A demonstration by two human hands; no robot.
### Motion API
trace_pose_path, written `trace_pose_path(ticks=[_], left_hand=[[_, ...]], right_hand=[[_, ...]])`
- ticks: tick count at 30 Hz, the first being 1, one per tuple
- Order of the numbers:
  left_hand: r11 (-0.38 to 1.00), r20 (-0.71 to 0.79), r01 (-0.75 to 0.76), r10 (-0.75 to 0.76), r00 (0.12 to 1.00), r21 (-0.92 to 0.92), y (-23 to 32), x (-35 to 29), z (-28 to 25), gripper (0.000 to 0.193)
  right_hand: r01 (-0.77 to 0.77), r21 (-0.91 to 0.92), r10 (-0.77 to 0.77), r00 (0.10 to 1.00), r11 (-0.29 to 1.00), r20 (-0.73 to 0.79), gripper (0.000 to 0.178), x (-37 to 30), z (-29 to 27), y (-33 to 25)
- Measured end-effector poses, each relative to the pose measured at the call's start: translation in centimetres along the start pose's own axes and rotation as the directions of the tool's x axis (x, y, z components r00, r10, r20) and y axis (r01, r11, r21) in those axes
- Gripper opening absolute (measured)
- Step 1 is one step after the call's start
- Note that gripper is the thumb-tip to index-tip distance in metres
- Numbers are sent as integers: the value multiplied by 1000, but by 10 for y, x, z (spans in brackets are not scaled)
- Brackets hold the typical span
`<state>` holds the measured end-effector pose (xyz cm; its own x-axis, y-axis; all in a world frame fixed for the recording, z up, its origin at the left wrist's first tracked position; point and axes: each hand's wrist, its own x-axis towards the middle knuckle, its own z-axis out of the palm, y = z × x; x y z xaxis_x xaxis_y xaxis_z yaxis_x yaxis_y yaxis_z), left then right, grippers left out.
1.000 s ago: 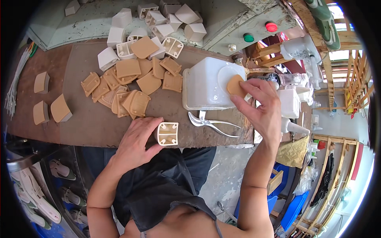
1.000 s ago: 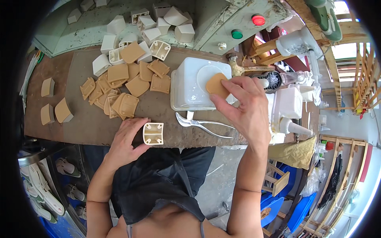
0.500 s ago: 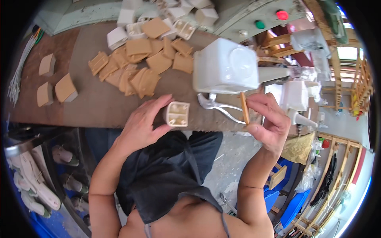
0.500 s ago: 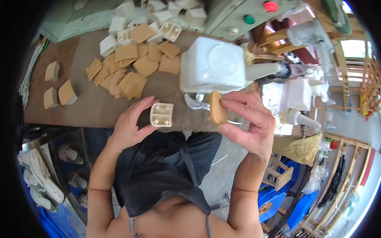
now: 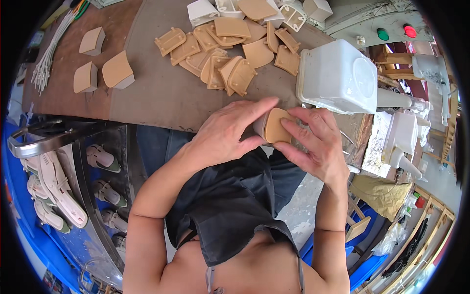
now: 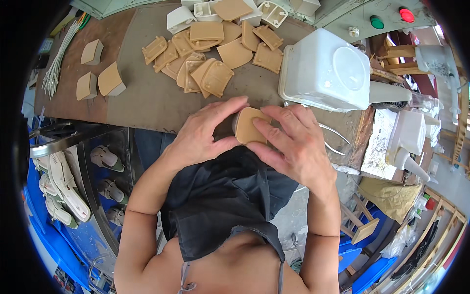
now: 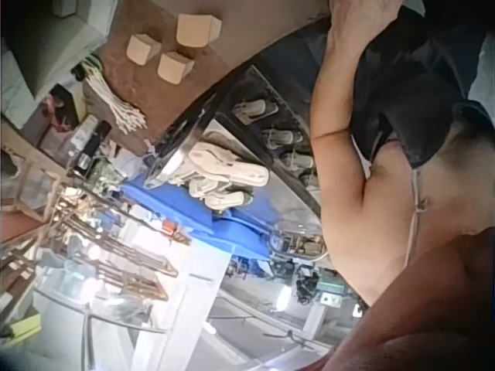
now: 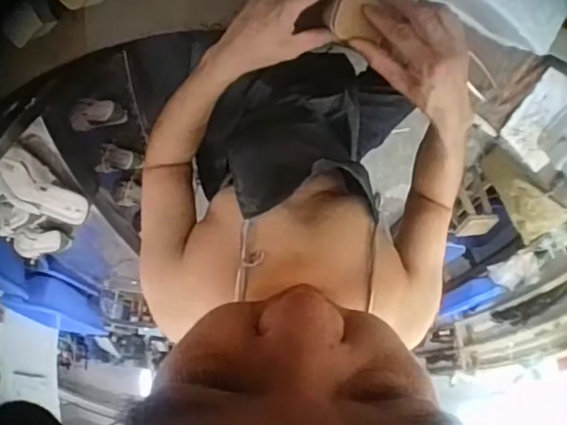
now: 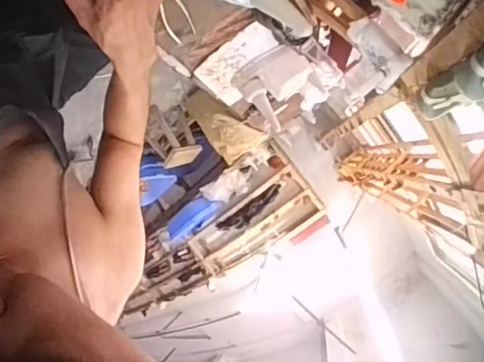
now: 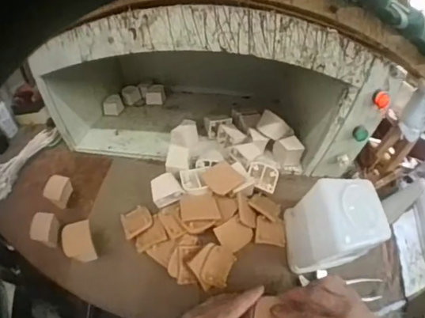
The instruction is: The person carries trays of heel blocks and heel tips to a workbench, places the heel blocks into a heating chamber, and pours liquid into a dispenser. The person then applies adhesive to the heel tips and attaches them to the heel blocks by hand and with pliers.
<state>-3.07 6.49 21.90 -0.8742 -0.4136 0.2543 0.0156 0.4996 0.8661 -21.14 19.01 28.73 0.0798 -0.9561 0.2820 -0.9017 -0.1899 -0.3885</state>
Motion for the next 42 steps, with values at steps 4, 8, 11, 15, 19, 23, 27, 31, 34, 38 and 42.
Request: trace_pose_path(ticks=[4,8,11,15,19,23,27,31,34,38,42], left_hand=[[987,36,-143,140,989,69,-5,3,-2,65],[995,38,-63,66,997,-73,6,9,-9,56],[988,66,40,-30,997,-151,6,7,-7,49],[985,69,44,-33,997,-164,9,8,-7,48],[981,91,81,-66,994,-175,13,9,-10,49],[986,102,100,-87,991,-132,17,12,-11,47],[973,177,186,-161,971,-139,17,12,-8,51],[970,153,172,-146,977,-173,20,13,-9,50],[987,105,143,-135,985,-74,15,4,-6,48],[991,76,134,-134,988,4,23,-3,-2,48],[994,-9,-31,32,999,107,19,-2,9,62]], right_hand=[[-11,-45,12,999,999,39,40,0,1,-3],[-20,-63,22,999,998,45,41,-3,2,-2],[-42,-79,45,998,996,41,41,-7,5,-6],[-62,-144,67,997,988,28,43,-8,7,-14],[-53,-108,53,999,993,-4,44,-11,9,-9],[-68,-49,64,994,996,-86,43,-18,16,-4],[-55,19,56,994,998,-92,41,-23,16,0],[-116,3,116,991,993,-69,40,-23,15,-5],[-64,141,79,991,988,-107,50,-36,19,16],[-390,-248,349,917,887,-195,66,-84,-5,17],[-414,-362,441,897,835,-11,82,-109,-18,16]])
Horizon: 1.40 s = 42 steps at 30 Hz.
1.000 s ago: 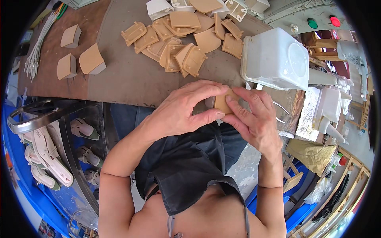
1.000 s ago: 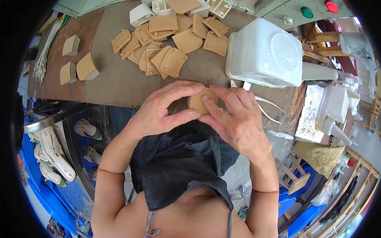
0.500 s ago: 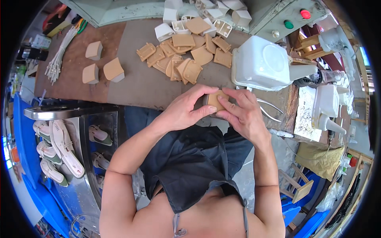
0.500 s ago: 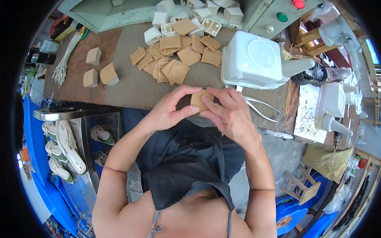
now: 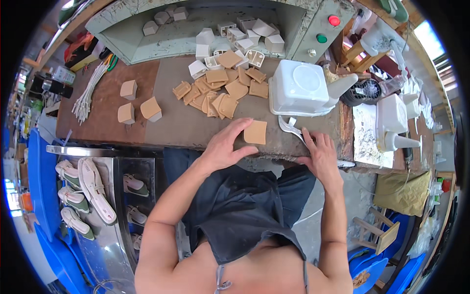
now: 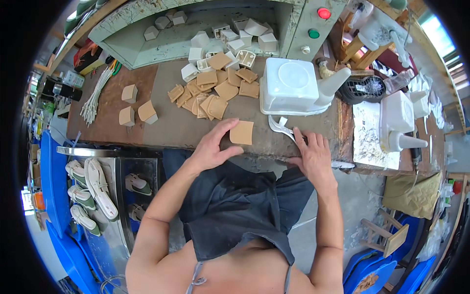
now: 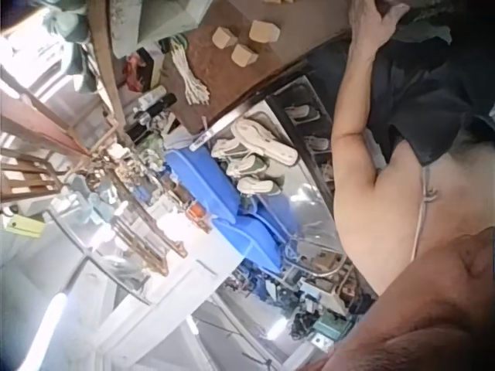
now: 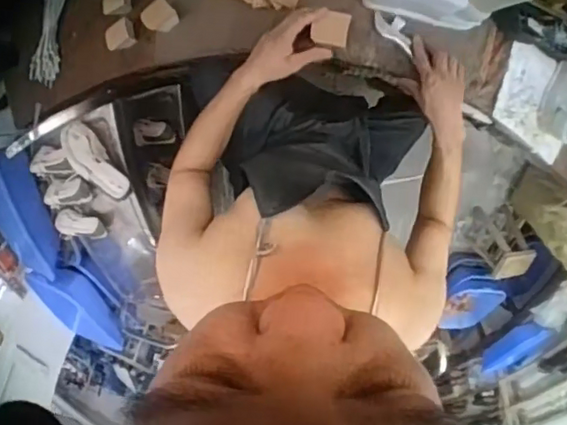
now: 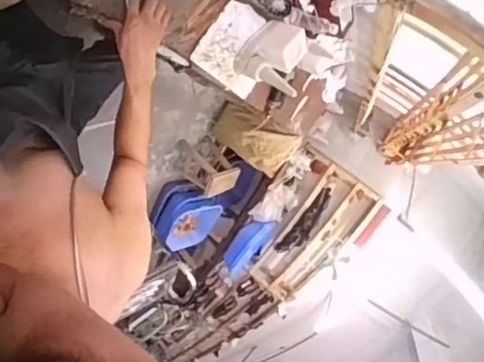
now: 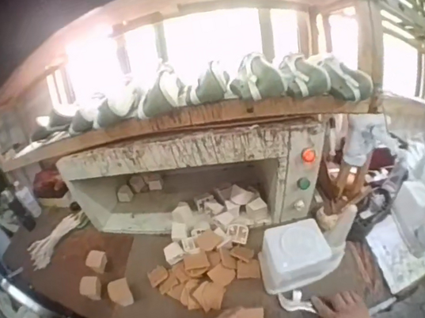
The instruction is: The person carries trays of heel blocks and heel tips to a workbench, places the heel blocks into a heating chamber, and pours liquid into a dispenser. The person then applies adhesive to the heel tips and attaches them to the heel blocks by hand and with pliers.
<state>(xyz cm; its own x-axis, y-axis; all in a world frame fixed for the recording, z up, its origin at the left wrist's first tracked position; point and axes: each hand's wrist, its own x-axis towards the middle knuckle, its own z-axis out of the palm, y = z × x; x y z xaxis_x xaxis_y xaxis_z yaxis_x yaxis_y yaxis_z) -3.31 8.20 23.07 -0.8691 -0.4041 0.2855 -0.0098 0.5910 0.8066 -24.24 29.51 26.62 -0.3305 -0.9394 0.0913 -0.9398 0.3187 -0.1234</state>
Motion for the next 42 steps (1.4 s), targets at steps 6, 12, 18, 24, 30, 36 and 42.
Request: trace_pose_path(ticks=[6,12,18,24,30,36,42], left_hand=[[993,-67,84,-79,995,84,-6,-4,8,65],[999,-82,37,-35,996,23,-4,2,8,63],[983,-65,184,-183,981,11,-7,-4,11,84],[988,-62,152,-152,986,-8,-12,-5,12,95],[983,-65,172,-167,984,64,-11,0,10,93],[982,-80,187,-188,979,-22,-8,-5,6,92],[679,139,384,-387,911,-626,46,-29,-12,87]], right_hand=[[-143,536,237,965,832,-110,51,-15,9,-43],[-154,500,231,968,852,-94,56,15,18,-81],[-169,564,269,958,808,-98,59,12,18,-88],[-114,420,158,985,900,-72,64,11,18,-90],[-5,414,69,988,910,-140,66,12,12,-90],[153,399,-113,986,904,-122,62,18,5,-66],[219,162,-221,975,962,-1,53,46,-1,-4]])
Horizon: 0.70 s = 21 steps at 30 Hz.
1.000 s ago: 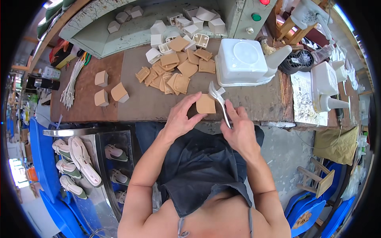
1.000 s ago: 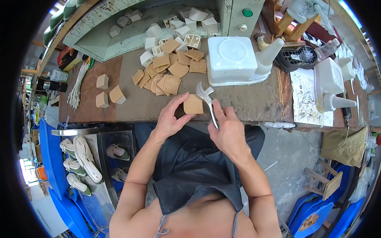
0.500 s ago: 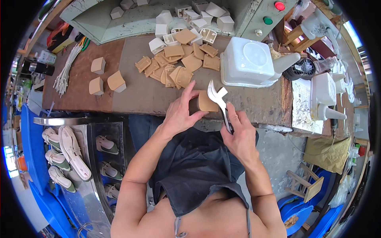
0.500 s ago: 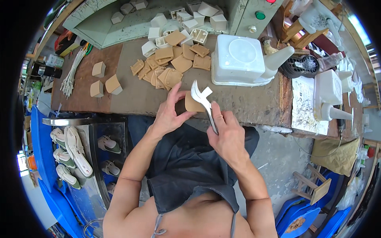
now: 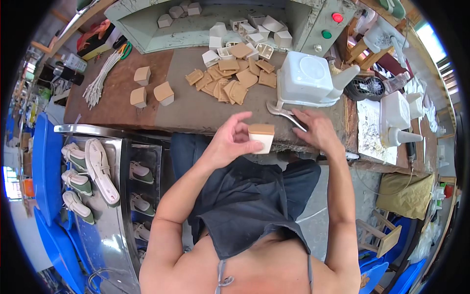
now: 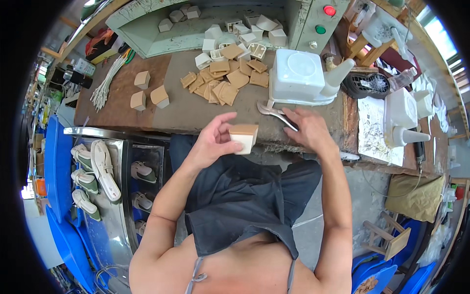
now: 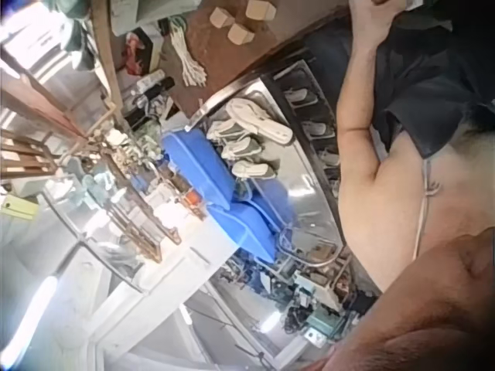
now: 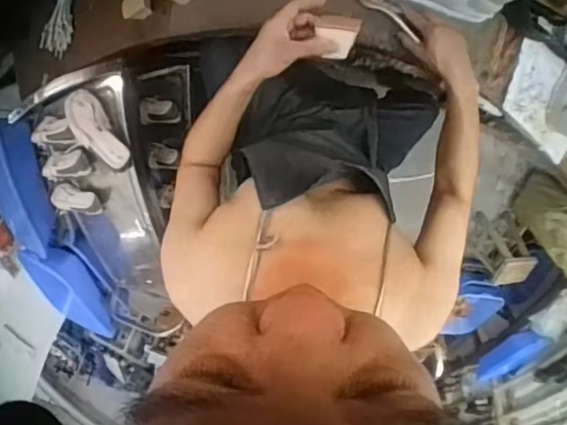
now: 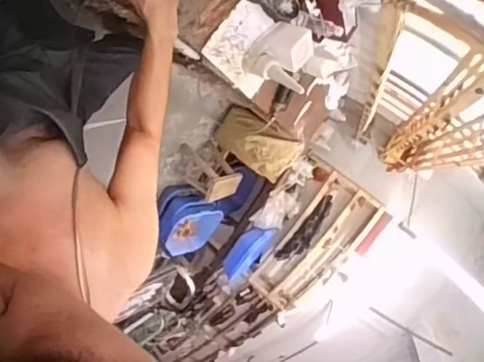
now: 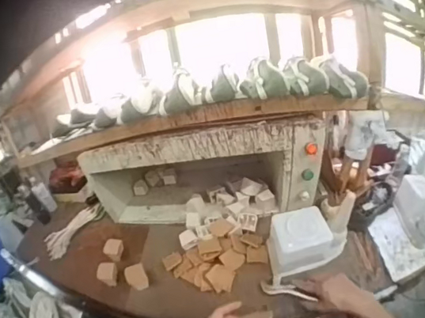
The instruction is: The person carries trays of heel blocks and heel tips to a workbench, places the heel blocks into a heating chamber, and pours liquid into a dispenser. The person then applies adhesive to the heel tips and attaches them to the heel blocks by hand and with pliers.
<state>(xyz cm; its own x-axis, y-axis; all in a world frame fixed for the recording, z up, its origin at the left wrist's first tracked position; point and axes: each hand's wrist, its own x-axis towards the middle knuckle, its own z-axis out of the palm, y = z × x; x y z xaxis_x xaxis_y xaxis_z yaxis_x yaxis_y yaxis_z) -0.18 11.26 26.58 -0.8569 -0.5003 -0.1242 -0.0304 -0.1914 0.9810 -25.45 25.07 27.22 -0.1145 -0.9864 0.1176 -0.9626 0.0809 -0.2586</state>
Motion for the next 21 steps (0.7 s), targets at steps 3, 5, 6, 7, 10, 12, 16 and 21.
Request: trace_pose_path(ticks=[3,5,6,7,10,12,16,21], left_hand=[[990,53,10,-2,999,-142,21,-27,17,87],[904,104,-335,319,942,267,35,-37,27,89],[800,184,-387,341,922,459,42,-40,28,94],[802,194,-384,332,923,457,50,-43,31,94],[605,182,-523,533,826,600,62,-53,46,87],[583,243,-517,484,841,627,68,-60,43,82],[440,328,-602,552,767,666,71,-68,46,70],[415,327,-639,606,725,647,75,-74,49,60]], right_hand=[[92,-75,-113,927,993,-358,49,-4,-4,-18],[-243,922,274,948,301,160,52,-23,-6,-47],[-210,967,165,969,146,186,56,-33,-9,-60],[-186,982,51,981,-19,187,60,-39,-14,-77],[55,997,177,982,56,-64,81,-56,-18,-109],[120,978,153,977,172,-147,81,-62,-19,-111],[342,781,-11,919,523,-395,76,-62,-36,-114],[467,673,-59,843,573,-535,75,-64,-34,-124]])
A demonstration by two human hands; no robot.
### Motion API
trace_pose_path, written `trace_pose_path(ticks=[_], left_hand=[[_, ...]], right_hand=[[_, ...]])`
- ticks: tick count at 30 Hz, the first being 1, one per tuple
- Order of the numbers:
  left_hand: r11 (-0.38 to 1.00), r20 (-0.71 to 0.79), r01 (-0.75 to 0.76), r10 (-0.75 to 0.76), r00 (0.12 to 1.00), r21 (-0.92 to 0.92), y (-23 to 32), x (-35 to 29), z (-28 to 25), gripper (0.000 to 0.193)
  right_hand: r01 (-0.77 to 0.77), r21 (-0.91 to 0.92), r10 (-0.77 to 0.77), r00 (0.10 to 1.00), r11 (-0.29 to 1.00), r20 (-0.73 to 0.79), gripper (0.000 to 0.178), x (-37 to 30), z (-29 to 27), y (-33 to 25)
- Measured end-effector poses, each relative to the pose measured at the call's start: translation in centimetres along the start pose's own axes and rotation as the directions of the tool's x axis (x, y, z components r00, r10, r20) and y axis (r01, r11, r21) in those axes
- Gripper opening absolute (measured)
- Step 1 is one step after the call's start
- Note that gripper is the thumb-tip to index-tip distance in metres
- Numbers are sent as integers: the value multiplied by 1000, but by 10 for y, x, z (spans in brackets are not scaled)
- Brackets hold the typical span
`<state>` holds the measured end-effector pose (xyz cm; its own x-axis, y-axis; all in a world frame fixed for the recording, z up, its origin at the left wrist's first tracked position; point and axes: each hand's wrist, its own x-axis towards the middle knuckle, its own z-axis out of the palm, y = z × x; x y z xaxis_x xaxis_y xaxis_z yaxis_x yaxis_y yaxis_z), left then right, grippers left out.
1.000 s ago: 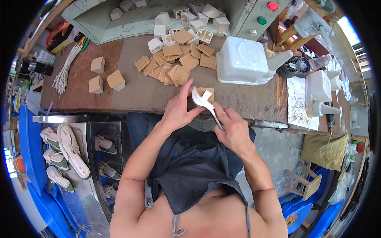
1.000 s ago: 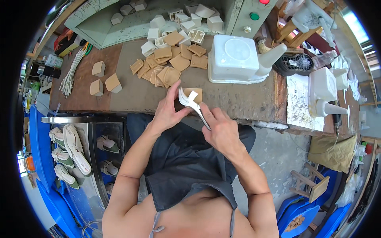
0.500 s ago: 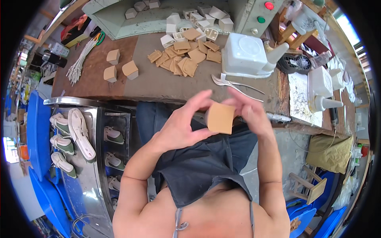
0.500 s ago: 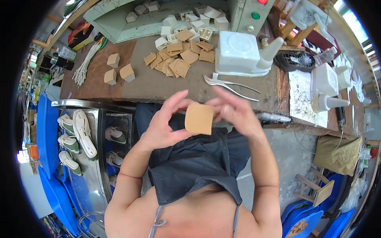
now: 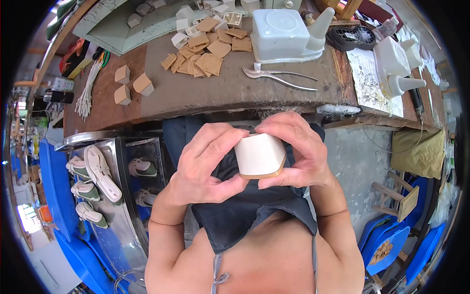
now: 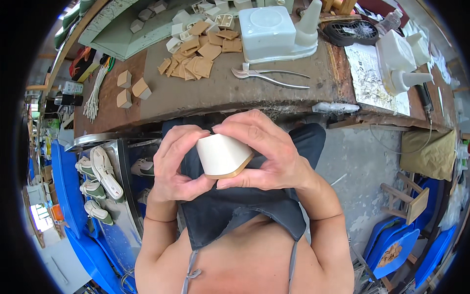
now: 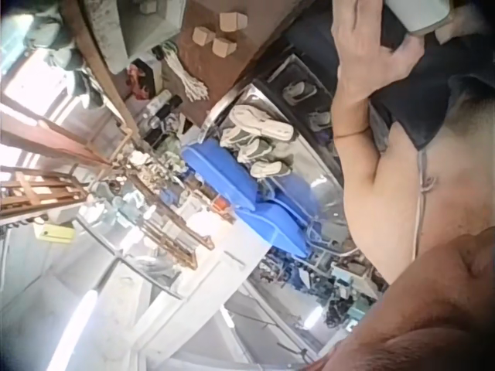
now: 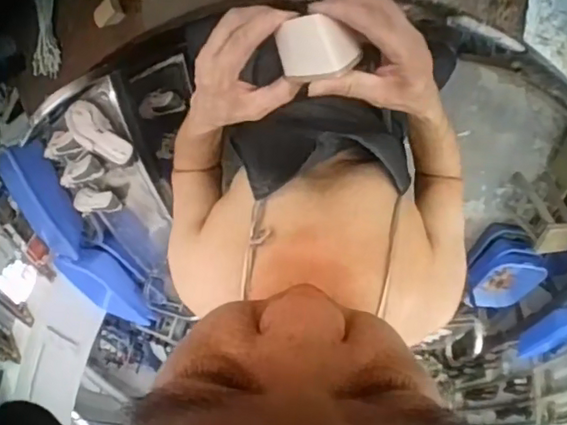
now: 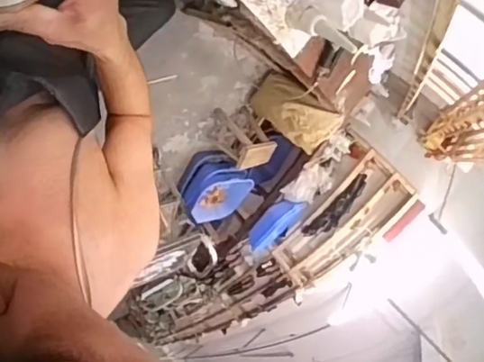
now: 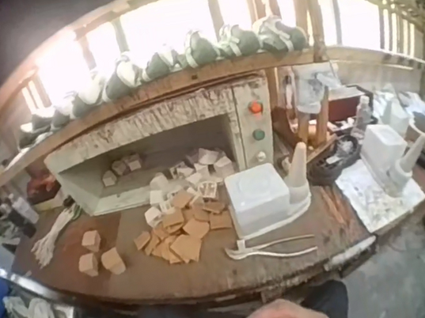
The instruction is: The person carries trays of heel blocks and heel tips to a workbench, places the heel blocks into a heating chamber, and pours liquid into a dispenser. The person then applies adhesive to the heel tips and attaches them to the heel blocks by hand and with pliers.
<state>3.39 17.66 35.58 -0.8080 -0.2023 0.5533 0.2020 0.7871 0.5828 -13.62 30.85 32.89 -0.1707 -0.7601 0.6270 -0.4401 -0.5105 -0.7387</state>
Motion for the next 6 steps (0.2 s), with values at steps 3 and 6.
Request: trace_pose_path(ticks=[3,6], left_hand=[[1000,-9,-1,1,1000,-12,2,-2,-1,57],[999,18,11,-10,1000,-46,3,-5,-5,57]], right_hand=[[18,-36,-19,999,999,-34,74,-2,6,-3],[21,-31,-22,1000,999,-21,74,-4,10,-3]])
